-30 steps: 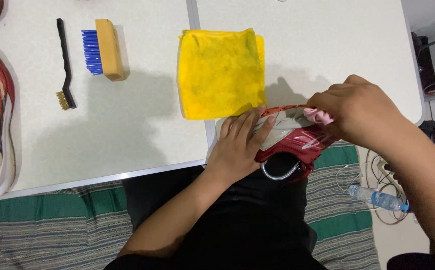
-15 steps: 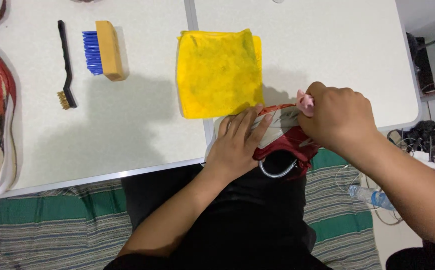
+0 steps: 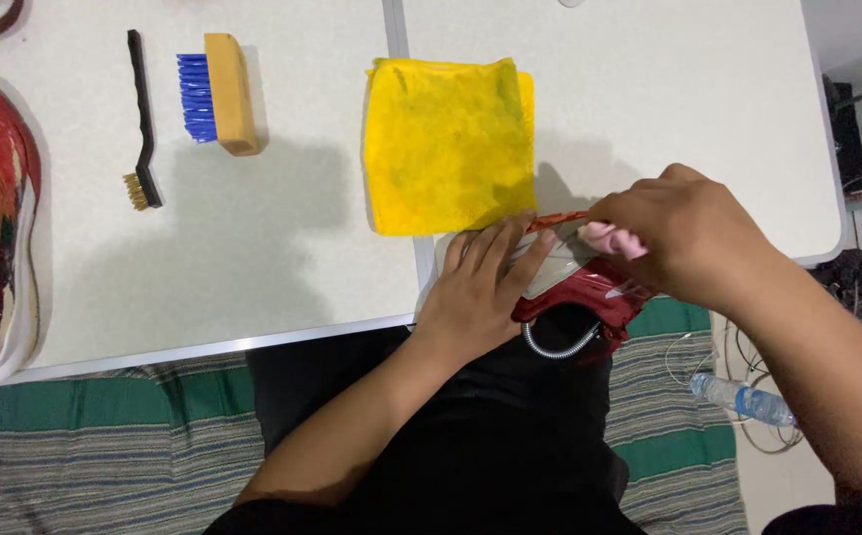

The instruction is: The person wipes a red running shoe with a pink cloth, focusing on the upper and sole. They then place the shoe down, open two white product boxes, remove the tubes, and set them on the table. Finally, they dip a blue brush into a clear container and place it on a yellow cloth.

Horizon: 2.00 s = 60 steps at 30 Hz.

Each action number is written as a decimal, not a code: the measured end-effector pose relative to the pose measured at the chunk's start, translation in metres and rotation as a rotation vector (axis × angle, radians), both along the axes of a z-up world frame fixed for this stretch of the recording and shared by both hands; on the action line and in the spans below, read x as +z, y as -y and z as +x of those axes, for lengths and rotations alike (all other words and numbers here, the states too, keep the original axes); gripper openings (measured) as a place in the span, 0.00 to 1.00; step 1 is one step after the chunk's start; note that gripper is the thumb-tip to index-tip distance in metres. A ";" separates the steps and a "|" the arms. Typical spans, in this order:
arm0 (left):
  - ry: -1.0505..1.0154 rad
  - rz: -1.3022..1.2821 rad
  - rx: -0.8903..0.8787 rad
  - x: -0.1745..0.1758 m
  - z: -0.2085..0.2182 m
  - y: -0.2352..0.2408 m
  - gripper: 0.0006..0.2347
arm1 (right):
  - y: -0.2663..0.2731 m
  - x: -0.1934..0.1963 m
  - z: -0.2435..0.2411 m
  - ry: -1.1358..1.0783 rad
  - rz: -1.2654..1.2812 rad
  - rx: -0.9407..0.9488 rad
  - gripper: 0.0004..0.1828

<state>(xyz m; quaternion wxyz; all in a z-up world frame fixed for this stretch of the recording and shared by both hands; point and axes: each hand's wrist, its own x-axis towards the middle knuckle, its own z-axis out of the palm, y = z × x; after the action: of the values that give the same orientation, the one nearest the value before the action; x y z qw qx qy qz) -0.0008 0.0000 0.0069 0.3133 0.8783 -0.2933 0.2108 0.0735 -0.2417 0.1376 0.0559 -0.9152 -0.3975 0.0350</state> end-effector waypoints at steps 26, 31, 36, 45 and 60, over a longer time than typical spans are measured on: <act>-0.003 -0.022 -0.009 -0.002 0.001 -0.001 0.37 | -0.002 0.006 -0.016 0.305 -0.247 0.017 0.16; 0.003 -0.060 -0.026 0.001 0.001 -0.002 0.35 | -0.005 0.005 -0.016 0.268 -0.181 0.008 0.13; -0.038 -0.027 -0.022 0.003 0.001 -0.001 0.34 | -0.010 0.004 -0.017 0.311 -0.166 0.061 0.13; -0.040 -0.034 -0.050 0.000 0.000 -0.002 0.47 | -0.026 0.011 -0.026 0.358 -0.173 0.038 0.07; -0.090 0.030 -0.083 -0.008 0.000 0.000 0.55 | -0.036 -0.021 -0.049 0.361 0.009 -0.399 0.07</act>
<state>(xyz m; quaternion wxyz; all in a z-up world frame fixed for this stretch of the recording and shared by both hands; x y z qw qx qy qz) -0.0007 -0.0003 -0.0007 0.3216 0.8785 -0.3182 0.1533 0.0245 -0.2053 0.1162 -0.0058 -0.9666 -0.2128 -0.1425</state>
